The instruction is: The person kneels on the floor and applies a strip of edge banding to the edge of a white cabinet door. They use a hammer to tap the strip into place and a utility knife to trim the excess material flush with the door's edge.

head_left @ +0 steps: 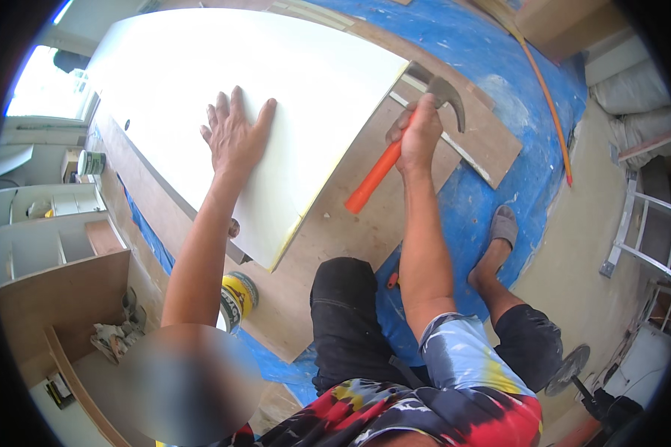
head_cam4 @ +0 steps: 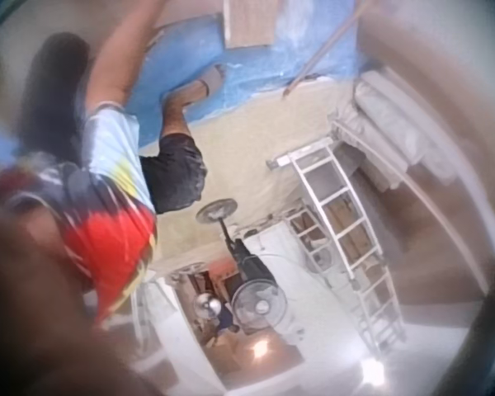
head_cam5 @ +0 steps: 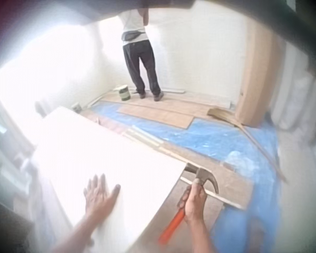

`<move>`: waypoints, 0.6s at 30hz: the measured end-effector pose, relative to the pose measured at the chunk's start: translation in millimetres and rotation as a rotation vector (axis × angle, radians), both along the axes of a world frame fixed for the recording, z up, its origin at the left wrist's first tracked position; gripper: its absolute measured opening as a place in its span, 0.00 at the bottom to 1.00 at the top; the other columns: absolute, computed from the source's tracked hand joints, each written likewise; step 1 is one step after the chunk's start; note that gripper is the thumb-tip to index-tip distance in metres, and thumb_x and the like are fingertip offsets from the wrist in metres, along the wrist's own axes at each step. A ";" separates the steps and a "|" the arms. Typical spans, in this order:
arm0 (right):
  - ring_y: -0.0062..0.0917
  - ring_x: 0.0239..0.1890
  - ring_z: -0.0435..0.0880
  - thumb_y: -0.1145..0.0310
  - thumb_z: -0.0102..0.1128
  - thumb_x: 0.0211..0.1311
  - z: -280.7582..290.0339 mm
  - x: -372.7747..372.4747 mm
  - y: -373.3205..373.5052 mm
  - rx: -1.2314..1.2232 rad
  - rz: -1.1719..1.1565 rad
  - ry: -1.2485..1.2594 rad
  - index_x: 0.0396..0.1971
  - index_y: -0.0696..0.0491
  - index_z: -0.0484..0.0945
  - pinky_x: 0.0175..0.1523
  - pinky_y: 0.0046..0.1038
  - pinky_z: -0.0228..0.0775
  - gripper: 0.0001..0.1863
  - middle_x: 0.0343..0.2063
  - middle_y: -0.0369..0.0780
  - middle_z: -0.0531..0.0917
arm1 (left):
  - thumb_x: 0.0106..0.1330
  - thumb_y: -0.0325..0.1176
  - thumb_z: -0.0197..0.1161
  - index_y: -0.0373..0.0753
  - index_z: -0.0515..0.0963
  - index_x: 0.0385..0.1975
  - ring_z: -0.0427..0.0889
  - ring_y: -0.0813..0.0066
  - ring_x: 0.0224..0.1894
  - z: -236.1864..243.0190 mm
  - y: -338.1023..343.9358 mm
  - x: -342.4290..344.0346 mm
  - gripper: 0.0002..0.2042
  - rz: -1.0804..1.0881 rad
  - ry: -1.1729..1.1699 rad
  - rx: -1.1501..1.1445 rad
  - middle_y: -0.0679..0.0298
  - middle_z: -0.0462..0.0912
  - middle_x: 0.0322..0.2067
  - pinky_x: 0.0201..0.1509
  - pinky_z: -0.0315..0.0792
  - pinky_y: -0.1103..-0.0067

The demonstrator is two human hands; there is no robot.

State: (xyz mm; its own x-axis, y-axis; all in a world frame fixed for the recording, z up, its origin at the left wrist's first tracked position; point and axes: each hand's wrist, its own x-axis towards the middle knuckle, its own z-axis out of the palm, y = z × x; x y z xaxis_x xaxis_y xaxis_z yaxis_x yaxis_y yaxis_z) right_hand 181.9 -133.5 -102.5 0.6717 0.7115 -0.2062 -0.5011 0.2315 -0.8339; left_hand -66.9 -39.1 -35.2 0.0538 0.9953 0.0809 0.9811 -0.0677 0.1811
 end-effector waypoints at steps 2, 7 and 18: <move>0.21 0.11 0.69 0.44 0.43 0.78 -0.3 -4.8 -0.3 -0.063 0.026 -0.065 0.33 0.55 0.67 0.16 0.25 0.62 0.26 0.17 0.34 0.68 | 0.64 0.69 0.50 0.43 0.60 0.74 0.43 0.50 0.80 0.5 0.0 0.3 0.44 -0.002 -0.006 -0.003 0.49 0.54 0.76 0.81 0.37 0.56; 0.21 0.12 0.69 0.43 0.44 0.77 -1.0 -12.9 -6.1 -0.057 0.024 -0.075 0.32 0.55 0.67 0.16 0.24 0.63 0.27 0.16 0.34 0.68 | 0.64 0.69 0.49 0.43 0.60 0.74 0.43 0.50 0.80 0.2 -0.4 1.2 0.44 -0.005 -0.007 0.015 0.49 0.54 0.76 0.81 0.37 0.56; 0.19 0.11 0.67 0.43 0.46 0.77 4.3 -38.4 -25.8 -0.080 -0.013 -0.080 0.29 0.55 0.67 0.15 0.23 0.62 0.28 0.14 0.32 0.67 | 0.64 0.68 0.50 0.44 0.60 0.74 0.44 0.50 0.79 0.7 -0.5 1.2 0.44 -0.001 -0.018 0.018 0.50 0.55 0.75 0.82 0.38 0.57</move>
